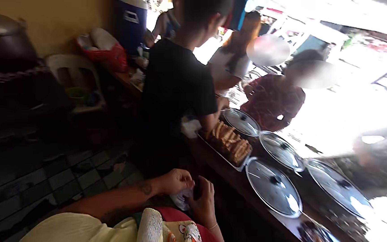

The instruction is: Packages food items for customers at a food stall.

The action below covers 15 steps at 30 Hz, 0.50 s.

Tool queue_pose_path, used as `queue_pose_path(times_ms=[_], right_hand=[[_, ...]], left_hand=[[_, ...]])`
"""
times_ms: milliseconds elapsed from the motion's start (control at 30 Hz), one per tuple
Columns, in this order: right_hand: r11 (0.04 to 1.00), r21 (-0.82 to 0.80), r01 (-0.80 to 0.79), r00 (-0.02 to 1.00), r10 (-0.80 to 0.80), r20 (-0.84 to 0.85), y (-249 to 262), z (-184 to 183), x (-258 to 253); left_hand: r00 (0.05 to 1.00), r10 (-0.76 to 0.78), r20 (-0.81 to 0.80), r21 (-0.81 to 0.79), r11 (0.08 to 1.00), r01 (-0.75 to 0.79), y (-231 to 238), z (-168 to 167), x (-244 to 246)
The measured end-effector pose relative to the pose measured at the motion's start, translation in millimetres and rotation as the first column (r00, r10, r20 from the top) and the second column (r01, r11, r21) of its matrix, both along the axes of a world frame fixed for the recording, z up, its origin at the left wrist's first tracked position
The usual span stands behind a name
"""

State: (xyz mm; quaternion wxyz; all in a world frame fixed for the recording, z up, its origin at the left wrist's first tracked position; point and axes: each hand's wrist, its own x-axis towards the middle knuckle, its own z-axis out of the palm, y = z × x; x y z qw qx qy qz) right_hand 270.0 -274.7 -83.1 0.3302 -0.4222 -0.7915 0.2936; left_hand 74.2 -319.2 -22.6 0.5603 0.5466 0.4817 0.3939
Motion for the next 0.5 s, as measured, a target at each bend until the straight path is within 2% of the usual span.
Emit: queue_pose_path(times_ms=[33,67,100,133,167,200,233,267,300,333,367,400,433,467,500], right_hand=[[0.990,0.103,-0.098,0.994,0.103,-0.048,2.4,4.9,-20.3],[0.974,0.139,-0.179,0.977,0.193,-0.090,4.9,11.3,-40.9],[0.965,0.100,-0.242,0.956,0.255,-0.144,5.9,18.7,-60.5],[0.958,-0.014,-0.287,0.933,0.276,-0.231,5.4,25.8,-79.8],[0.905,-0.227,-0.359,0.888,0.257,-0.382,3.7,34.8,-98.0],[0.760,-0.453,-0.467,0.814,0.170,-0.555,1.1,46.3,-115.4],[0.564,-0.584,-0.584,0.747,0.091,-0.659,0.0,57.1,-132.8],[0.411,-0.619,-0.670,0.705,0.092,-0.703,-2.0,65.8,-153.5],[0.321,-0.599,-0.734,0.669,0.183,-0.721,-4.8,70.6,-176.6],[0.304,-0.578,-0.757,0.653,0.317,-0.688,-8.0,72.4,-200.6],[0.346,-0.567,-0.747,0.662,0.455,-0.595,-10.0,73.0,-225.1],[0.433,-0.556,-0.710,0.697,0.547,-0.464,-10.5,72.4,-251.3],[0.559,-0.531,-0.637,0.762,0.562,-0.322,-8.0,66.3,-277.8],[0.681,-0.485,-0.549,0.830,0.514,-0.217,-1.7,52.5,-304.2],[0.767,-0.455,-0.453,0.889,0.429,-0.161,7.9,35.9,-330.3]], left_hand=[[0.979,-0.050,-0.200,0.101,0.992,0.071,-5.8,2.1,-10.3],[0.935,-0.059,-0.349,0.147,0.982,0.117,-12.7,7.4,-22.4],[0.885,-0.032,-0.464,0.154,0.981,0.117,-21.0,16.0,-37.9],[0.833,0.035,-0.552,0.155,0.986,0.062,-29.7,22.8,-58.2],[0.782,0.135,-0.608,0.150,0.987,-0.054,-38.3,25.3,-83.1],[0.736,0.244,-0.632,0.138,0.969,-0.203,-47.1,22.8,-112.0],[0.709,0.346,-0.614,0.111,0.928,-0.356,-55.8,16.2,-144.1],[0.710,0.428,-0.559,0.040,0.870,-0.492,-65.3,9.8,-177.3],[0.731,0.515,-0.447,-0.067,0.796,-0.601,-76.2,5.4,-207.4],[0.749,0.608,-0.264,-0.198,0.726,-0.659,-87.8,3.3,-230.9],[0.720,0.694,-0.018,-0.334,0.674,-0.658,-98.8,4.5,-248.5],[0.639,0.731,0.239,-0.440,0.668,-0.600,-108.2,7.7,-262.2],[0.561,0.699,0.443,-0.477,0.714,-0.514,-116.1,10.2,-273.6],[0.525,0.616,0.587,-0.438,0.787,-0.435,-122.5,9.4,-284.6],[0.551,0.507,0.663,-0.340,0.860,-0.382,-126.6,5.9,-296.9]])
